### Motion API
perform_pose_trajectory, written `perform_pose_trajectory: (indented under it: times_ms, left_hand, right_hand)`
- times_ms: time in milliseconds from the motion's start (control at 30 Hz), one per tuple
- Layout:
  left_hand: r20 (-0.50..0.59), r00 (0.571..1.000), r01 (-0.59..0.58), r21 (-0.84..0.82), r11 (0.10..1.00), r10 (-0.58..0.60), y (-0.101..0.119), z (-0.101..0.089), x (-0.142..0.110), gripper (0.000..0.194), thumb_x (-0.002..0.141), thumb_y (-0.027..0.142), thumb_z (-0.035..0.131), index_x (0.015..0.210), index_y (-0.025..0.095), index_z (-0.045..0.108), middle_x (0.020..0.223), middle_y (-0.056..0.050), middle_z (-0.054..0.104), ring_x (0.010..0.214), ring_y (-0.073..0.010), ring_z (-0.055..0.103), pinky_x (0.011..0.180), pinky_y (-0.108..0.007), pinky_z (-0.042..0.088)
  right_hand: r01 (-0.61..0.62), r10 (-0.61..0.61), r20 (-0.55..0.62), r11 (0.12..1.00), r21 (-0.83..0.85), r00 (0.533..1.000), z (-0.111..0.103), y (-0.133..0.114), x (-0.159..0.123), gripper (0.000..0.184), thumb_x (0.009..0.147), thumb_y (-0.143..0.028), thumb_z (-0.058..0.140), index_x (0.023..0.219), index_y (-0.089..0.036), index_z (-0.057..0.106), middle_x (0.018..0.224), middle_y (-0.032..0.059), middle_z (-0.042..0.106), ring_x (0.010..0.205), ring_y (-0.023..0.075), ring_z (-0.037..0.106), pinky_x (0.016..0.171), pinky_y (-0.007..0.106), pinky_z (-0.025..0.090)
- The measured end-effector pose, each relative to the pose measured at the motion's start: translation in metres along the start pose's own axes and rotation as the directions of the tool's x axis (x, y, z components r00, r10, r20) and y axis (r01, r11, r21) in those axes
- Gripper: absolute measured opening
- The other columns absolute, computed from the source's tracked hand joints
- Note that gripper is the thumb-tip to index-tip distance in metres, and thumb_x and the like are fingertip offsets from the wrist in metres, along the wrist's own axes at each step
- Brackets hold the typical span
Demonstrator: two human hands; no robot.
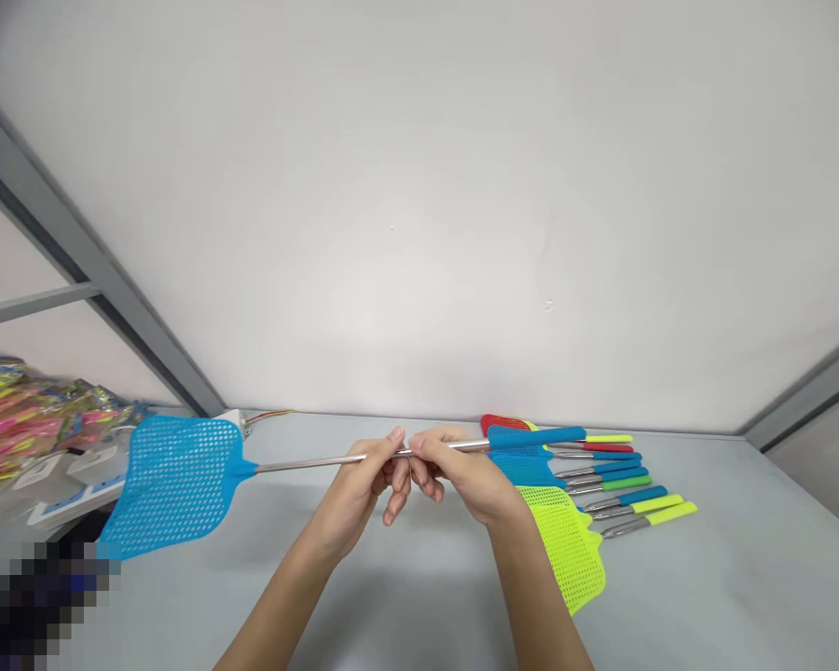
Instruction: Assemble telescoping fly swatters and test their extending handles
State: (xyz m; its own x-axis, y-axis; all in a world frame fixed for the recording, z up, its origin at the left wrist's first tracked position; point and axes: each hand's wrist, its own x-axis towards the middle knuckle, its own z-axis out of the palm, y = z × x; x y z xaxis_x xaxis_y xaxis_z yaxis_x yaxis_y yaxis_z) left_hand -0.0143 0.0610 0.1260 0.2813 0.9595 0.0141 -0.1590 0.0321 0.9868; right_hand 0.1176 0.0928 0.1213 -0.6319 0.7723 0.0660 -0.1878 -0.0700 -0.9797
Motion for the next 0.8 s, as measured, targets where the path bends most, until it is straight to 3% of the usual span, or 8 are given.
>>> perform_pose_trajectory:
  times_ms: [167,333,600,800]
  left_hand:
    - [0.054,0.998,0.027,-0.034,0.999,-0.025,0.002,0.002,-0.001,0.050,0.077,0.049,0.036,0.042,0.014,0.046,0.045,-0.003,0.050,0.036,-0.0094,0.042,0.037,-0.022,0.030]
    - [0.073,0.996,0.047,-0.081,0.996,-0.041,0.004,0.002,-0.003,0.050,0.079,0.046,0.033,0.045,0.014,0.049,0.043,-0.004,0.050,0.043,-0.0126,0.048,0.039,-0.022,0.033]
    - [0.086,0.996,0.044,-0.090,0.995,-0.037,0.007,0.003,-0.005,0.047,0.080,0.040,0.034,0.046,0.013,0.051,0.048,-0.004,0.053,0.036,-0.0084,0.040,0.044,-0.024,0.034]
    - [0.094,0.994,0.063,-0.122,0.991,-0.051,0.011,0.003,-0.007,0.043,0.082,0.035,0.033,0.045,0.015,0.045,0.042,-0.001,0.046,0.049,-0.0121,0.048,0.046,-0.022,0.032]
  right_hand:
    - [-0.020,0.020,0.010,0.999,0.028,1.000,0.003,0.002,0.001,0.041,0.079,-0.036,0.042,0.043,-0.016,0.044,0.043,-0.0002,0.048,0.042,0.0100,0.044,0.046,0.023,0.031]
    - [-0.026,0.026,-0.004,0.999,0.020,1.000,0.003,0.002,0.000,0.041,0.078,-0.036,0.043,0.043,-0.016,0.044,0.042,-0.0011,0.047,0.042,0.0101,0.045,0.047,0.023,0.031]
    - [0.004,-0.004,-0.012,1.000,0.005,1.000,0.002,0.002,0.000,0.041,0.079,-0.034,0.043,0.043,-0.016,0.043,0.040,-0.0018,0.042,0.040,0.0094,0.040,0.045,0.023,0.028]
    - [0.027,-0.027,-0.003,0.999,-0.036,1.000,0.002,-0.003,-0.001,0.039,0.079,-0.032,0.042,0.044,-0.015,0.045,0.043,-0.0007,0.045,0.040,0.0087,0.037,0.043,0.023,0.026]
